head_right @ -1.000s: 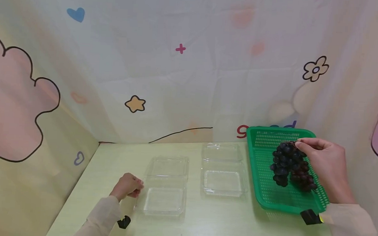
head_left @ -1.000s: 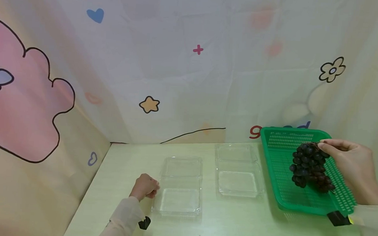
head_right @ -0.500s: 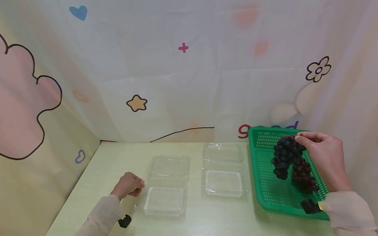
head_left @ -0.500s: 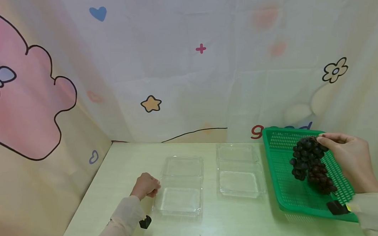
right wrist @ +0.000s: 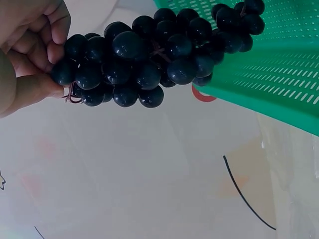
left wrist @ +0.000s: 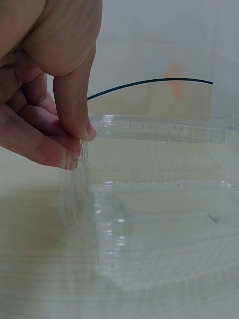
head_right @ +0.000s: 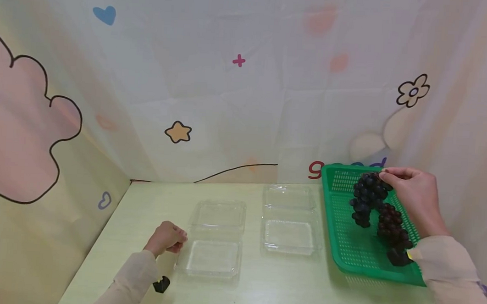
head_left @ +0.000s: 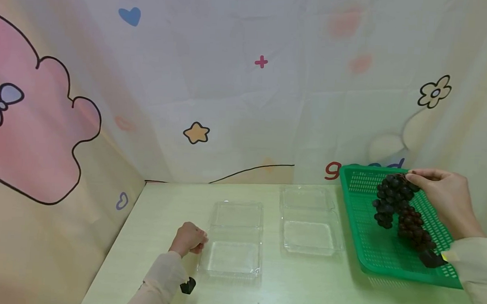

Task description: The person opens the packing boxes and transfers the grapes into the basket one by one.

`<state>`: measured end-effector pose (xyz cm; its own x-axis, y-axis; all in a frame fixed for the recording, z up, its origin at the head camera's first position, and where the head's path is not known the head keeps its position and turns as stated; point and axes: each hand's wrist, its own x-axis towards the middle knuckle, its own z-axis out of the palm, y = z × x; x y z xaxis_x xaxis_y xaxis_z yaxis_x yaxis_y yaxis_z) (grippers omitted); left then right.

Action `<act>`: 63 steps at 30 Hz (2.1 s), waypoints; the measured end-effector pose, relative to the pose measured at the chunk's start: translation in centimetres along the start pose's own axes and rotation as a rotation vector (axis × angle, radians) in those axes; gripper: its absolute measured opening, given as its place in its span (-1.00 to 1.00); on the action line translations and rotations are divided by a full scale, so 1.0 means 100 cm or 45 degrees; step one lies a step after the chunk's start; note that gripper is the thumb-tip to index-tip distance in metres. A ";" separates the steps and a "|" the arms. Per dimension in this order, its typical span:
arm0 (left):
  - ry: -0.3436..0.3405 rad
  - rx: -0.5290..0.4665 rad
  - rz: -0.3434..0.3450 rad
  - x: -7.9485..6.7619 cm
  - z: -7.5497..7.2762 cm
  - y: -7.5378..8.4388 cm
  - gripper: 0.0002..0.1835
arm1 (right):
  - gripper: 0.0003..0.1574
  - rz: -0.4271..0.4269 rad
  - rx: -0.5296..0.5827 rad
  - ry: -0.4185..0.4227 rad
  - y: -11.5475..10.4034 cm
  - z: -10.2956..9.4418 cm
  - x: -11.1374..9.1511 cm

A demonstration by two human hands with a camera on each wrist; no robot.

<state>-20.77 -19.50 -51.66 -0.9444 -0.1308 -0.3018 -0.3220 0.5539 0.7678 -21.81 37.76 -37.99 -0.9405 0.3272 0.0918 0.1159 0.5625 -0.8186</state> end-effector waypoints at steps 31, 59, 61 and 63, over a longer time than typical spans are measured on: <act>-0.012 -0.011 -0.006 -0.003 -0.003 0.001 -0.96 | -0.38 -0.141 -0.020 -0.109 0.018 0.020 0.051; 0.007 -0.022 -0.023 -0.005 -0.002 0.005 -0.96 | -0.70 -0.061 0.055 -0.115 0.025 0.032 0.089; 0.010 -0.018 -0.023 -0.005 -0.002 0.005 -0.96 | -0.69 -0.080 0.062 -0.123 0.026 0.034 0.090; 0.012 -0.013 -0.020 -0.005 -0.002 0.005 -0.96 | -0.69 -0.097 0.082 -0.143 0.028 0.036 0.090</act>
<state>-20.44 -19.32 -51.06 -0.9397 -0.1472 -0.3087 -0.3376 0.5431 0.7688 -31.09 39.57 -41.52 -0.9760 0.1965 0.0940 0.0254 0.5314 -0.8467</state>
